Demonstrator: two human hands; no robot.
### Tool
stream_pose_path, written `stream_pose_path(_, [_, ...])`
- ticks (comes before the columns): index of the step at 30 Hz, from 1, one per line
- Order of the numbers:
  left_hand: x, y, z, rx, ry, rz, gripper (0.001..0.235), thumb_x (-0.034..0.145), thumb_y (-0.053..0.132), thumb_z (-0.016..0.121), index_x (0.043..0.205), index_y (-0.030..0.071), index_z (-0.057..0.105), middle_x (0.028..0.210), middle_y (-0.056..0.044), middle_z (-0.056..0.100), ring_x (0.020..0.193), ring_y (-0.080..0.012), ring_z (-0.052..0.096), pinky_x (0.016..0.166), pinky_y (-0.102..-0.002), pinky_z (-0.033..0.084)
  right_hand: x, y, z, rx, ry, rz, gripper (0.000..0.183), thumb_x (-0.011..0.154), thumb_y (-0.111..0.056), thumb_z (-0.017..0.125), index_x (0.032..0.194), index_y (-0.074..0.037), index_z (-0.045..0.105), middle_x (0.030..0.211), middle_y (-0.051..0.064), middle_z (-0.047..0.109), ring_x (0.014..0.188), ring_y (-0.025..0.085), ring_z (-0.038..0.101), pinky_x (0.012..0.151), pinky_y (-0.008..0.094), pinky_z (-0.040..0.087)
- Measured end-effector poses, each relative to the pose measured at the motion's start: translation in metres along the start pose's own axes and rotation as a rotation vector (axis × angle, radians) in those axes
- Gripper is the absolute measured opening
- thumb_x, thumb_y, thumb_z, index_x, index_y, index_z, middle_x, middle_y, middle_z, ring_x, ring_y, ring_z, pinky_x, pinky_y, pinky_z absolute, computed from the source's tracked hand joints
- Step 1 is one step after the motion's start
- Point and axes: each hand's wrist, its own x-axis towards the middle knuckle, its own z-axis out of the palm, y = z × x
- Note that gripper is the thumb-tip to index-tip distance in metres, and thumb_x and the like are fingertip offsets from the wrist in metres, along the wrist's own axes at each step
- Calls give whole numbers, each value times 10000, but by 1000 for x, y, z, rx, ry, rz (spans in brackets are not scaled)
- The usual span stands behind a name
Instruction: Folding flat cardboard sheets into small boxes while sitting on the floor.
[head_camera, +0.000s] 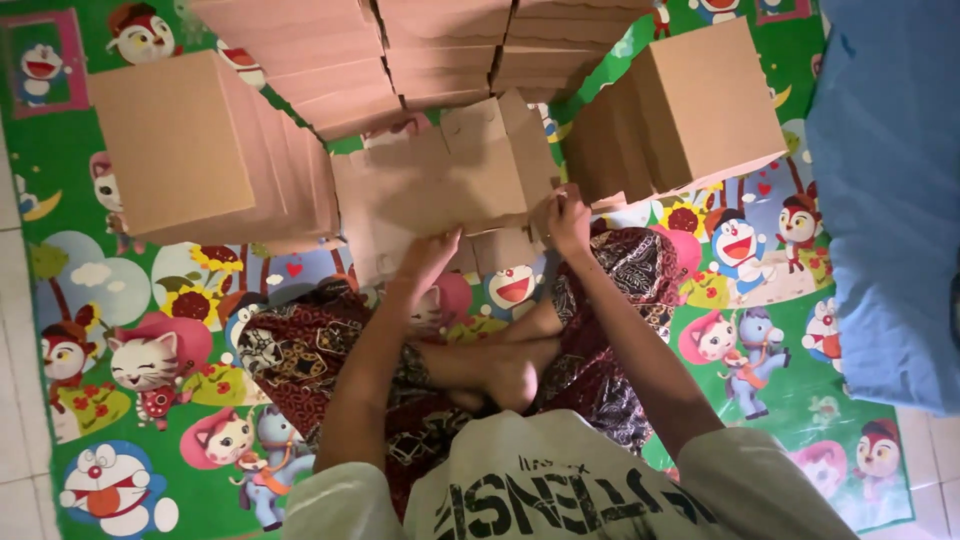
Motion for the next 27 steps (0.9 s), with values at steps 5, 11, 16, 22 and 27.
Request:
stream_pose_path(5, [7,26,-49,-50,-92,-3,646,987,1,490,1523,329,344,1092,-65,703,705,-262,752,575,-415,606,0,0,-7,164,-46,16,267,1001,-91,523,1204,-239,432,815,137,743,805,438,725,791,547,563])
stream_pose_path(11, [7,35,-77,120,58,6,777,993,27,494,1600,460,274,1051,-34,633,684,-222,734,586,-417,620,-10,-31,-26,115,-115,-261,121,920,-150,675,1033,-107,671,878,173,751,804,407,736,773,519,585])
stream_pose_path(16, [12,44,-52,-274,-57,-340,485,927,386,468,1389,258,547,1109,-68,631,745,-201,683,700,-361,569,-38,21,-1,282,-239,-199,219,829,-66,687,1004,-159,779,928,134,766,807,396,731,802,495,579])
stream_pose_path(22, [17,51,59,61,336,-32,504,1059,401,494,1482,128,511,1410,-120,468,1311,-328,474,1198,-479,261,-36,28,-8,627,-238,256,302,937,-23,636,1151,-182,778,1175,20,723,762,142,696,683,281,617])
stream_pose_path(27, [15,102,41,-56,228,23,617,976,520,525,1445,120,523,1413,-156,479,1385,-386,405,1230,-561,231,-45,13,-33,957,-204,533,304,982,-72,663,1265,-150,739,1358,61,615,823,101,646,763,281,640])
